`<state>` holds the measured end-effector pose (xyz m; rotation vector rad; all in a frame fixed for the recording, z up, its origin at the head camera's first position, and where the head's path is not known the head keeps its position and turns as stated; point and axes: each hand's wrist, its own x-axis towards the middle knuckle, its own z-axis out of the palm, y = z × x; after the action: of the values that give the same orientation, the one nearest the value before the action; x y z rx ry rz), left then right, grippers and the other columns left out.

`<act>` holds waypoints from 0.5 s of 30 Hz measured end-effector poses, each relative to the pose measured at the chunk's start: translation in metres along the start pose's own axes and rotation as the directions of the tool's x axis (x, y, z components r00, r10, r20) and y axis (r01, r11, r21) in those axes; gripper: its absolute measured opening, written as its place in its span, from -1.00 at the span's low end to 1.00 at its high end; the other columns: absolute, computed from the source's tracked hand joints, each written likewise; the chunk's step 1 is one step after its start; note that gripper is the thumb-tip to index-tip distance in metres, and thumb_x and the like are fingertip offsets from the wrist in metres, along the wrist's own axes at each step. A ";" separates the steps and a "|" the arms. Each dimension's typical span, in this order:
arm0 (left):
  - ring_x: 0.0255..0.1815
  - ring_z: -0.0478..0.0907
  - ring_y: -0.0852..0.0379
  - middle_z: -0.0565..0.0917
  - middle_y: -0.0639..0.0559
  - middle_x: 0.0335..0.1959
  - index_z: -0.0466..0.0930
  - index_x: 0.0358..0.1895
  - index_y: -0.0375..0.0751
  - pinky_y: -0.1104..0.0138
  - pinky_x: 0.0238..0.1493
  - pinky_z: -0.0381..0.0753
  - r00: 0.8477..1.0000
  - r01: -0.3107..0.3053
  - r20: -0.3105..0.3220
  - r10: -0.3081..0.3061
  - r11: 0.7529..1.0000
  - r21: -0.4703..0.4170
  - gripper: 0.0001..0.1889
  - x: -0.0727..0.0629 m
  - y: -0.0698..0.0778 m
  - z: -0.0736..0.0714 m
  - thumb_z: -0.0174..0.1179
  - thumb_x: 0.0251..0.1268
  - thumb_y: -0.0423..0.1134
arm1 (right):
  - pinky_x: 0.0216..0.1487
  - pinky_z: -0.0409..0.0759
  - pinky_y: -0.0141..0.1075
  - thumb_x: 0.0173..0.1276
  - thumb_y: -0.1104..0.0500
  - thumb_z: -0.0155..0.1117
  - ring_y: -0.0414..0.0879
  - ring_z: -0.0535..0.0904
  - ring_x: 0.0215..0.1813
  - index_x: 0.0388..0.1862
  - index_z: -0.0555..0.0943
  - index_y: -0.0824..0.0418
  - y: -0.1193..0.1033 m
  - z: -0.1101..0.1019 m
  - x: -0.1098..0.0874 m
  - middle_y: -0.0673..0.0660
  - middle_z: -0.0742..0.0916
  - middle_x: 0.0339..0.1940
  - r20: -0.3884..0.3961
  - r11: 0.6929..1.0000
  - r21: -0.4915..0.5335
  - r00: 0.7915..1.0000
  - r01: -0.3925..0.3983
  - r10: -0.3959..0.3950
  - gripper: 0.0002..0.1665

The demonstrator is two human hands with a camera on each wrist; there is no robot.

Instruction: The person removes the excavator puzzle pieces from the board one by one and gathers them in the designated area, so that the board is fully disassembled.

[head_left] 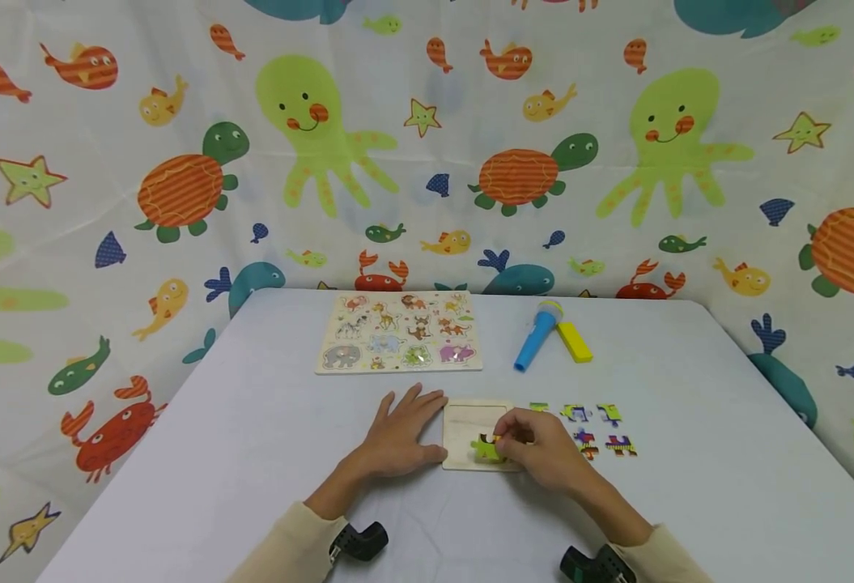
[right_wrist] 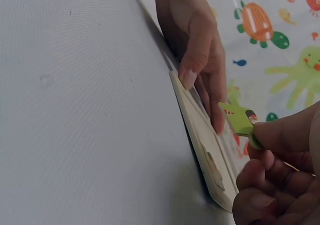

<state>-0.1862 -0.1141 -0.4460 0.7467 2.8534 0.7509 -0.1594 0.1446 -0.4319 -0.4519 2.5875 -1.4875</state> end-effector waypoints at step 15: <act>0.65 -0.03 -0.17 0.29 -0.01 0.57 0.30 0.54 -0.12 -0.24 0.55 -0.23 1.000 -0.008 -0.001 0.008 1.000 0.001 -0.19 -0.001 -0.001 0.001 0.27 0.19 0.02 | -0.54 0.53 -0.34 0.47 0.26 0.27 -0.03 0.55 -0.46 -0.12 0.61 0.31 0.003 -0.032 -0.016 0.16 0.64 -0.44 -0.027 0.996 0.087 1.000 0.005 -0.003 -0.88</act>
<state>-0.1860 -0.1148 -0.4475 0.7591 2.8534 0.7514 -0.1529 0.1778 -0.4188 -0.4295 2.5306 -1.6117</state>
